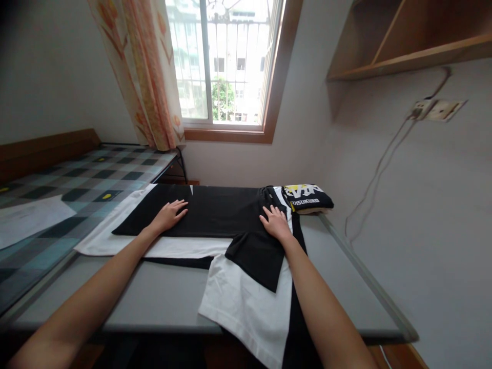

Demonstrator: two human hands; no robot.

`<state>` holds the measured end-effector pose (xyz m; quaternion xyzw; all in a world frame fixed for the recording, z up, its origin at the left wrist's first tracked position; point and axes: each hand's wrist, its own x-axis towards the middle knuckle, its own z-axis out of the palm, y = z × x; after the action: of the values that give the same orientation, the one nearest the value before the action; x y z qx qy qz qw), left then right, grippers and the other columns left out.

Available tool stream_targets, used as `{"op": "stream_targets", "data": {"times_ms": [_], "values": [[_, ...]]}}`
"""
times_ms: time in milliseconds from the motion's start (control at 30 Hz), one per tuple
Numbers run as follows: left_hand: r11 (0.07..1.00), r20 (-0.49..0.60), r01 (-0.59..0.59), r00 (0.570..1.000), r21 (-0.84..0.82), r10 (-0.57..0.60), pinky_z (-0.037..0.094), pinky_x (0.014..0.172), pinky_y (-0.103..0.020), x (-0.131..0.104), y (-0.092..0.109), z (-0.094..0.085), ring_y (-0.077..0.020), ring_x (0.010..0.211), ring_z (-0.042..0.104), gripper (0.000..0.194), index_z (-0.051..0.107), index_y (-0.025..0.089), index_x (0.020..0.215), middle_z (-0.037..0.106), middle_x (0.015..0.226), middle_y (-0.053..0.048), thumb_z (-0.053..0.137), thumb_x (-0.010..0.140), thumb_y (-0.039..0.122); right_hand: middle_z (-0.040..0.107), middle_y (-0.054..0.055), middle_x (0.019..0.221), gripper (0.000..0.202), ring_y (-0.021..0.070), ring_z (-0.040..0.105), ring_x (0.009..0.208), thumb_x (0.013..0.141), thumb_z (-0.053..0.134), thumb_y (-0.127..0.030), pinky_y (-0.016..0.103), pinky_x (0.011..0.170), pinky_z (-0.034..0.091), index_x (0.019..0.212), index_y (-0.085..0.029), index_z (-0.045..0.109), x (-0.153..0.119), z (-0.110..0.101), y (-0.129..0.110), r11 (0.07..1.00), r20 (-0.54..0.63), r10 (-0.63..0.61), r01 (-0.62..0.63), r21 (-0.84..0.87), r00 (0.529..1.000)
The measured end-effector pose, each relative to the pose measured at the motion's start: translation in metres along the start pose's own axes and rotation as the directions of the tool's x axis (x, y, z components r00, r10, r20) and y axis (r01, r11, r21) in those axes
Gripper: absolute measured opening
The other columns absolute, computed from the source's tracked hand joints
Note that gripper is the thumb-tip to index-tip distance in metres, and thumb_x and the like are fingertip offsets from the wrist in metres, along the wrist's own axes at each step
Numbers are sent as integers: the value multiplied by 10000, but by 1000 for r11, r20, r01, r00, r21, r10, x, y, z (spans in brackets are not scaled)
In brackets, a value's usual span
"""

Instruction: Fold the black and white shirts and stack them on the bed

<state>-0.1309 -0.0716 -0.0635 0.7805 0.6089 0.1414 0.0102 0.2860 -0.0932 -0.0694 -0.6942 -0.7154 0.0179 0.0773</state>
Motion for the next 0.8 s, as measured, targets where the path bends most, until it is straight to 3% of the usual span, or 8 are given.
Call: {"op": "stream_targets", "data": {"times_ms": [800], "values": [[1000,-41,-18,999,15,19,292,1148,-483,2,-5,6,-268,1391,403,462,553,232,1356,509,1452,-83,409,965,433,369,163,1537,558,300,319,1426,979,412,-427,425,1141,271,1466,-158,446,-2,-4,-2,1000,-13,3,-3,14,1000]]}}
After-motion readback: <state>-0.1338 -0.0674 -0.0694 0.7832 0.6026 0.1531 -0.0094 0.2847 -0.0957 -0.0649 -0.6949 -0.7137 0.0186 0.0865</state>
